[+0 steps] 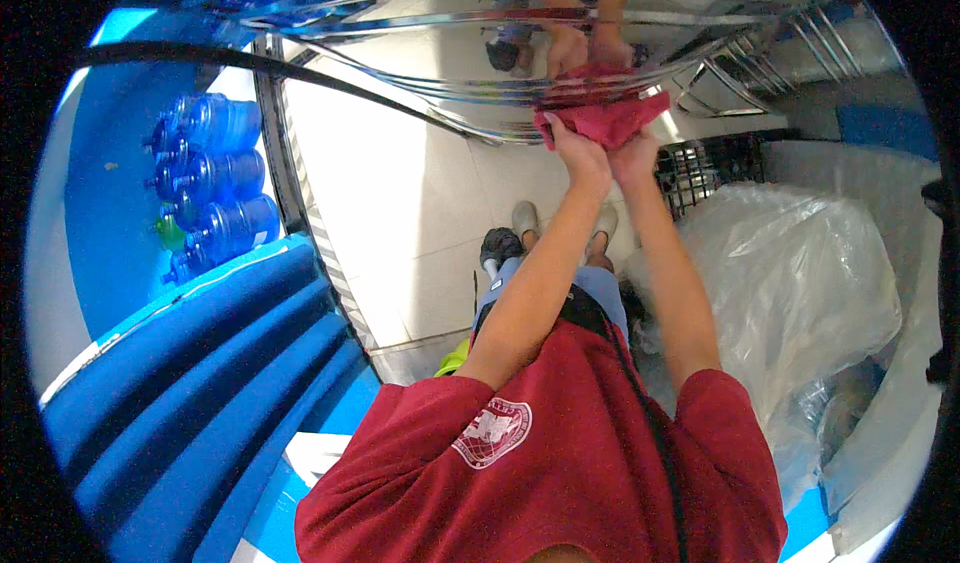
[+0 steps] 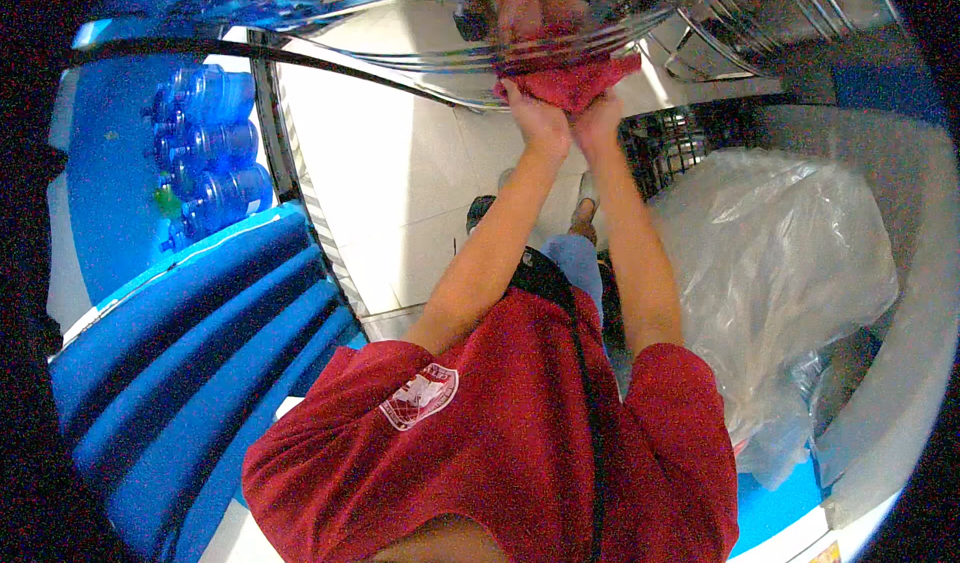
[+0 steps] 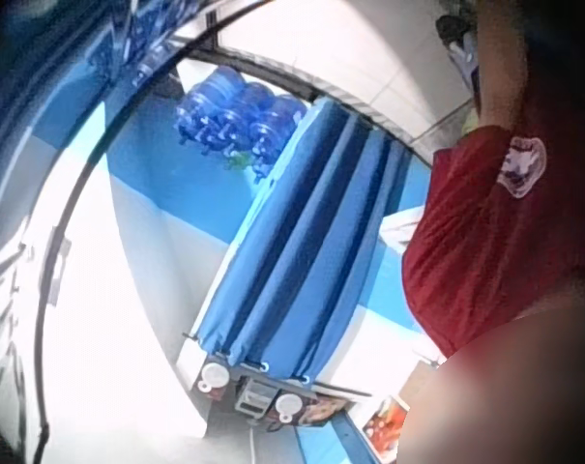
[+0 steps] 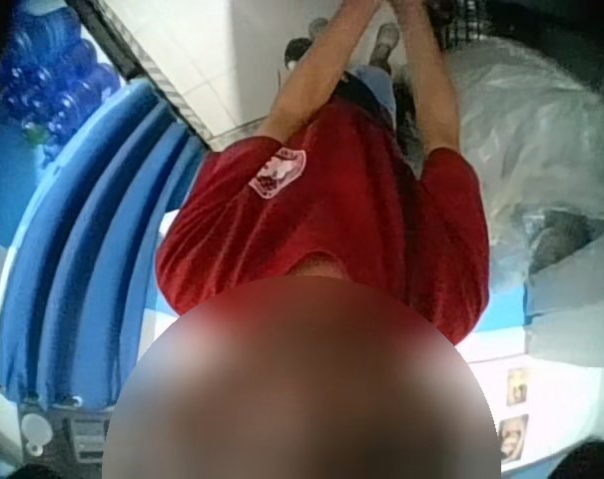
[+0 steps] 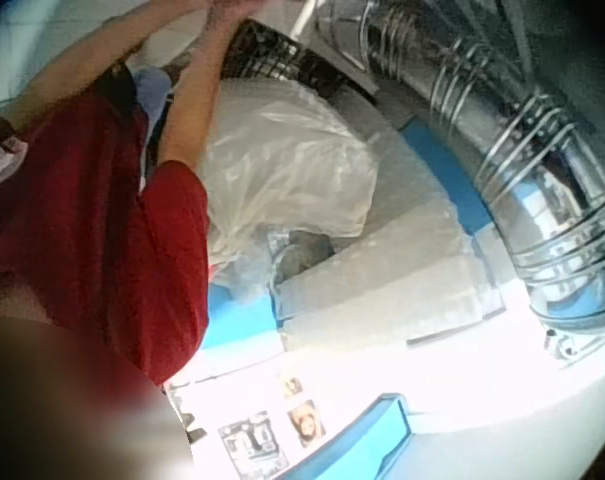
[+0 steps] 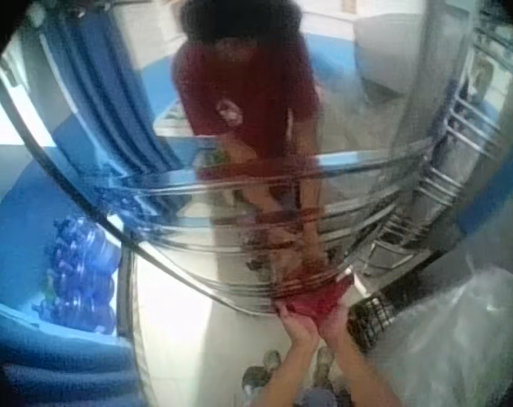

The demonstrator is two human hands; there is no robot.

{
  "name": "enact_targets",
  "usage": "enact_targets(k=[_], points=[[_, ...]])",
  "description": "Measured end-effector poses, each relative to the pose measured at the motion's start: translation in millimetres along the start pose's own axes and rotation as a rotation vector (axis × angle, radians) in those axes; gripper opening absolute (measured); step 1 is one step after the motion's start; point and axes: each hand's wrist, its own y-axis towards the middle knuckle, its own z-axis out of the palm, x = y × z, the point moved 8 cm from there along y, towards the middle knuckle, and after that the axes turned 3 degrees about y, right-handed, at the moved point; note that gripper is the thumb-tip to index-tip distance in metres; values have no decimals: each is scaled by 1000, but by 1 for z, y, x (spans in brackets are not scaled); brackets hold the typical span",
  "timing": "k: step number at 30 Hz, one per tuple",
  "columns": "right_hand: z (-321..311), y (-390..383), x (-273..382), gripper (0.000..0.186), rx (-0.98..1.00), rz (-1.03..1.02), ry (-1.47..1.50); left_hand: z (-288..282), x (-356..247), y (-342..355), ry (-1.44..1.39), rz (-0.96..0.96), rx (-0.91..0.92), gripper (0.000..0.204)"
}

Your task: The person wipes a large stainless steel water tank with a pink cloth, moving around the tank to clean different sections. They then switch to a mop and clean the tiled floor around the tank and other equipment.

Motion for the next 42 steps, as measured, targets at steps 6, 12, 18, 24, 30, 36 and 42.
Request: enact_targets(k=[6,12,18,24,30,36,42], points=[[59,-5,-125,38,-29,324,62,-25,-144,34,160,232,-75,58],[116,2,-195,39,127,466,228,-15,-237,62,387,143,141,45],[61,1,-141,38,158,368,-17,-31,-204,33,487,205,15,36],[20,-25,-27,29,146,248,37,-4,-147,-5,721,415,-33,42],[45,-15,45,28,320,88,141,41,-112,-10,627,448,8,30],[56,-21,32,27,340,275,403,78,-98,-22,644,499,22,33],[108,-53,94,30,441,215,415,126,-48,-46,890,395,74,45]])
